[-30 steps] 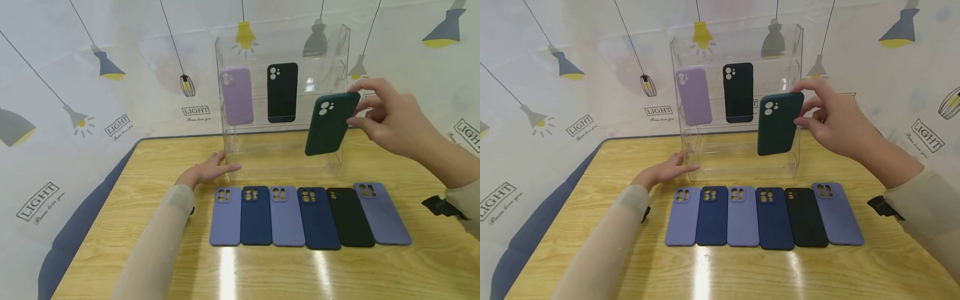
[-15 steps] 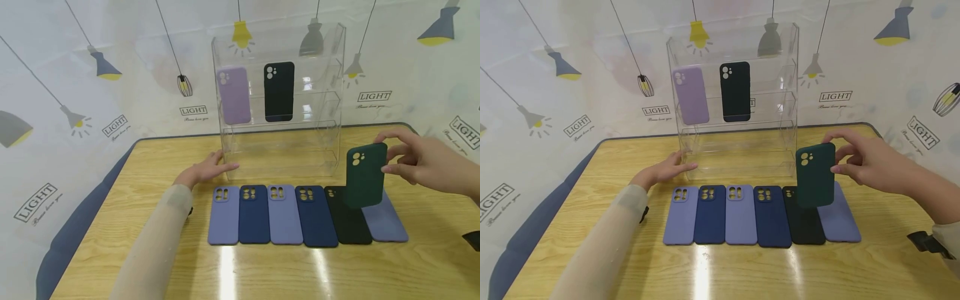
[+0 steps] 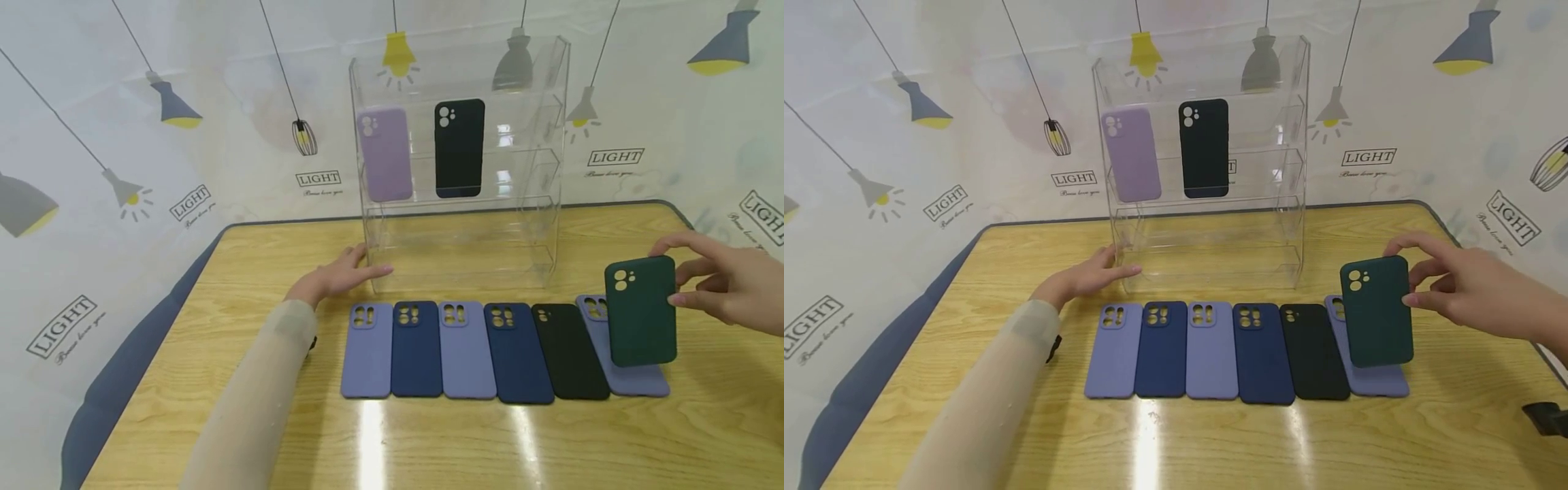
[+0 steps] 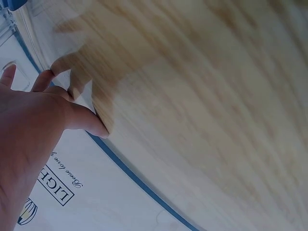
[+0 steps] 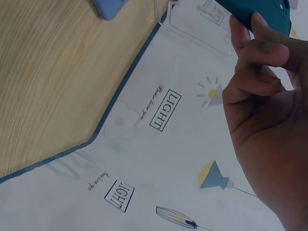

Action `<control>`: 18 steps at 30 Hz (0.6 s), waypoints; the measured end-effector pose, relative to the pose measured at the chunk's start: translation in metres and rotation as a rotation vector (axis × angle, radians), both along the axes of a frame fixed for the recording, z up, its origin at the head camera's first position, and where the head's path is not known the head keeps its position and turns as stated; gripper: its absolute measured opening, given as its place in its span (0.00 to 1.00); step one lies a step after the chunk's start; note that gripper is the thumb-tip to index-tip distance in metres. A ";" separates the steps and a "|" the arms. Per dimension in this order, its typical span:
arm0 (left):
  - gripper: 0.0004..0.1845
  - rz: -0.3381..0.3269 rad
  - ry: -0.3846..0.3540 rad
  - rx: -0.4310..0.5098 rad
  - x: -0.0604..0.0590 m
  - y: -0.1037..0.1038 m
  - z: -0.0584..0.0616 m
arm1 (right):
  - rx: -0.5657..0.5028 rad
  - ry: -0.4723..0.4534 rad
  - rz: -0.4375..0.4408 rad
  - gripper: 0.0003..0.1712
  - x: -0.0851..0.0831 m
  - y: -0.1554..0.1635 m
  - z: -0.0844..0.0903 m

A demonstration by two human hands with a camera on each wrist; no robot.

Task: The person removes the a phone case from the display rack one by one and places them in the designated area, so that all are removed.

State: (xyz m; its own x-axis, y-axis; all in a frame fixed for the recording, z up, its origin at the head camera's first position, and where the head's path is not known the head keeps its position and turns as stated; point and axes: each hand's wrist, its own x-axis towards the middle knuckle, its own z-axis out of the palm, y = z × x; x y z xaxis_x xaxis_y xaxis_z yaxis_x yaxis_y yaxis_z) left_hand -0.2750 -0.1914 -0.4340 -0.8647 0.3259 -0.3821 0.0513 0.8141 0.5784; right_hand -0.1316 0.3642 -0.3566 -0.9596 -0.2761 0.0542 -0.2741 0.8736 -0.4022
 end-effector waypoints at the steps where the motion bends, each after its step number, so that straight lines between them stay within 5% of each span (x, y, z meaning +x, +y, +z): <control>1: 0.66 0.001 0.002 0.000 0.000 0.000 0.000 | 0.013 -0.003 -0.009 0.42 0.000 0.002 -0.001; 18: 0.67 0.009 -0.011 0.013 -0.001 0.002 0.001 | 0.064 -0.078 -0.019 0.46 -0.002 0.050 -0.028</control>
State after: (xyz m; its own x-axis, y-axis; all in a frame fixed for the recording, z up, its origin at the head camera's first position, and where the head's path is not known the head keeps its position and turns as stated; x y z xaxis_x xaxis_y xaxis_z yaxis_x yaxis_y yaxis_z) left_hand -0.2763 -0.1897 -0.4329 -0.8636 0.3229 -0.3873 0.0375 0.8071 0.5893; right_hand -0.1339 0.4137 -0.3846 -0.9653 -0.2585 -0.0381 -0.2275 0.9030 -0.3644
